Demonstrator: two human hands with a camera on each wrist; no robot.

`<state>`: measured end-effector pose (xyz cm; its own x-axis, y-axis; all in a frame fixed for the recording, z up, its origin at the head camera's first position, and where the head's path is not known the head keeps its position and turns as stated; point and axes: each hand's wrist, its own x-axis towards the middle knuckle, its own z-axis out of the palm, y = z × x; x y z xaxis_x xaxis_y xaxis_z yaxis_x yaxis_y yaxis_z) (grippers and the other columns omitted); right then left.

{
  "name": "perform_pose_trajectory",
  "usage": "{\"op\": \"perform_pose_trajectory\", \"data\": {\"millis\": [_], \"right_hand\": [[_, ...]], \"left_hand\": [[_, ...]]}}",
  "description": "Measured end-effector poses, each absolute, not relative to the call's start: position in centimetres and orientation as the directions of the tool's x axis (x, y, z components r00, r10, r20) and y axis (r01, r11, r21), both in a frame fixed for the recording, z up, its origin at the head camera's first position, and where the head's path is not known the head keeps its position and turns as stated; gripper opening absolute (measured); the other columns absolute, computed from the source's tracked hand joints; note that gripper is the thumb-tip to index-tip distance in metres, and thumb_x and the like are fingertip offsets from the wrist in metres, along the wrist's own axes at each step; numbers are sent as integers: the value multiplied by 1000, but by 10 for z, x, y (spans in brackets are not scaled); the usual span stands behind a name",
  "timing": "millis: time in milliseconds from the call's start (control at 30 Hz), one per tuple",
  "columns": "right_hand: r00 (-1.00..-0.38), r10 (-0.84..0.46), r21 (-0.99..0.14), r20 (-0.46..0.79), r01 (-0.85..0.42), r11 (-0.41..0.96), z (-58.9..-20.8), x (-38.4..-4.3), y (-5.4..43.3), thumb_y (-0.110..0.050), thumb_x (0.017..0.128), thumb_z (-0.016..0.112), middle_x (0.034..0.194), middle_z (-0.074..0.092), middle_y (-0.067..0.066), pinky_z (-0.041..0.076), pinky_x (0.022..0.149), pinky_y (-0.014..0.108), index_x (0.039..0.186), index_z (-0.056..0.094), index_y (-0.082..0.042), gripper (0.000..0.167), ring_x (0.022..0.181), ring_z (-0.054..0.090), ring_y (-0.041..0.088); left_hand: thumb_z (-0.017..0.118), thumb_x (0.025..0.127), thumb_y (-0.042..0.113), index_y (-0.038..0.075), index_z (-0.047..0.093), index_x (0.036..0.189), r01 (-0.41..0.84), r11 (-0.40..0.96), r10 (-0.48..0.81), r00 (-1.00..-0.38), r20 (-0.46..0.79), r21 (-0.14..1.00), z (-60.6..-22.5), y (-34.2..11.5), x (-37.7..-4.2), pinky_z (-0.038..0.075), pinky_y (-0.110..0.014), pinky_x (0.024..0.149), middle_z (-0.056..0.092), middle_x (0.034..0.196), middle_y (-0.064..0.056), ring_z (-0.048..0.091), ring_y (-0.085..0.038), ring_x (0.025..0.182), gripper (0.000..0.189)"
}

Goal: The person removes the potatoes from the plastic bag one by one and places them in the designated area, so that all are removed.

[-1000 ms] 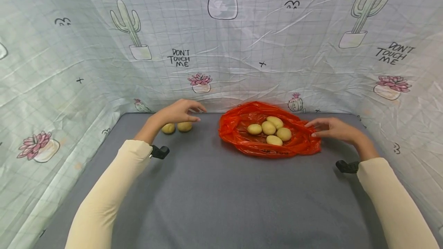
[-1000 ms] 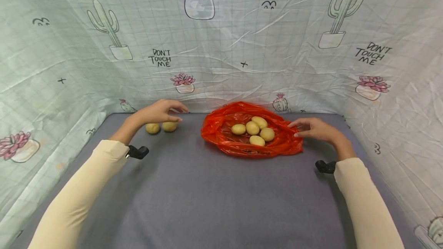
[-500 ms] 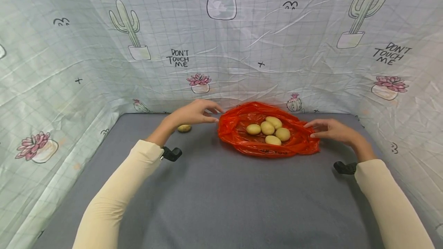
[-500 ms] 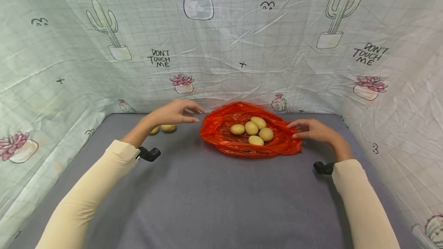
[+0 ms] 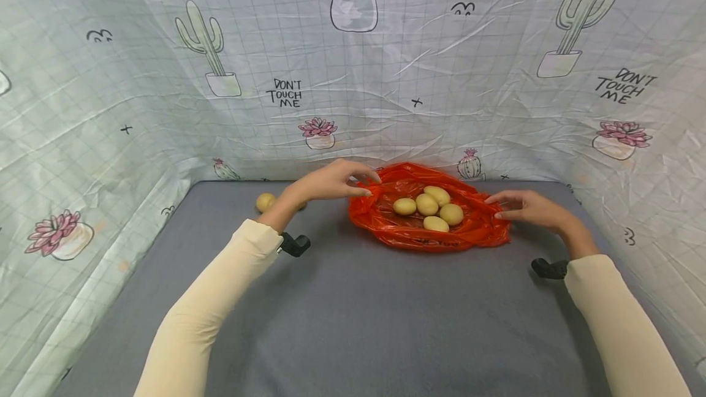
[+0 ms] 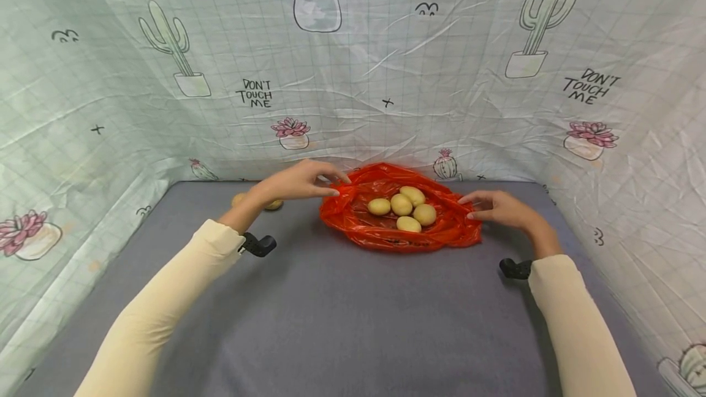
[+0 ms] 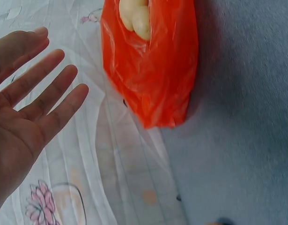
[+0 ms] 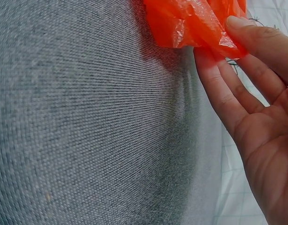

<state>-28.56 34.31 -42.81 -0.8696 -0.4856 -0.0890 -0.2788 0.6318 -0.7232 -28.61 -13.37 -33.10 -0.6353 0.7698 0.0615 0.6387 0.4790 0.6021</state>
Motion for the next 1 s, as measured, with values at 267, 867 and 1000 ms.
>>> {"op": "perform_pose_trajectory", "data": {"millis": [267,867,1000], "right_hand": [[-877,-470,-708,-100,-269,653,-432,-288,342,-17,96,71,131,64,18,53,80,27,133,64,-6,39,99,63,13],[-883,-465,-677,-67,-302,671,-422,-285,343,-23,100,66,134,63,19,52,81,26,131,66,-6,35,101,62,12],[-882,-464,-712,-87,-271,648,-422,-284,341,-24,104,58,136,61,19,54,81,30,133,64,-5,34,100,61,12]], "left_hand": [[69,98,16,10,69,127,702,486,808,-587,37,521,-336,-110,-293,48,-44,105,68,128,-4,60,-31,123,30],[69,98,16,4,66,130,692,517,828,-554,-89,504,-366,-76,-324,49,-36,102,67,130,-11,65,-22,113,34],[69,98,16,4,65,132,670,543,812,-573,-112,506,-370,-67,-329,50,-31,101,66,131,-12,65,-22,114,36]]}}
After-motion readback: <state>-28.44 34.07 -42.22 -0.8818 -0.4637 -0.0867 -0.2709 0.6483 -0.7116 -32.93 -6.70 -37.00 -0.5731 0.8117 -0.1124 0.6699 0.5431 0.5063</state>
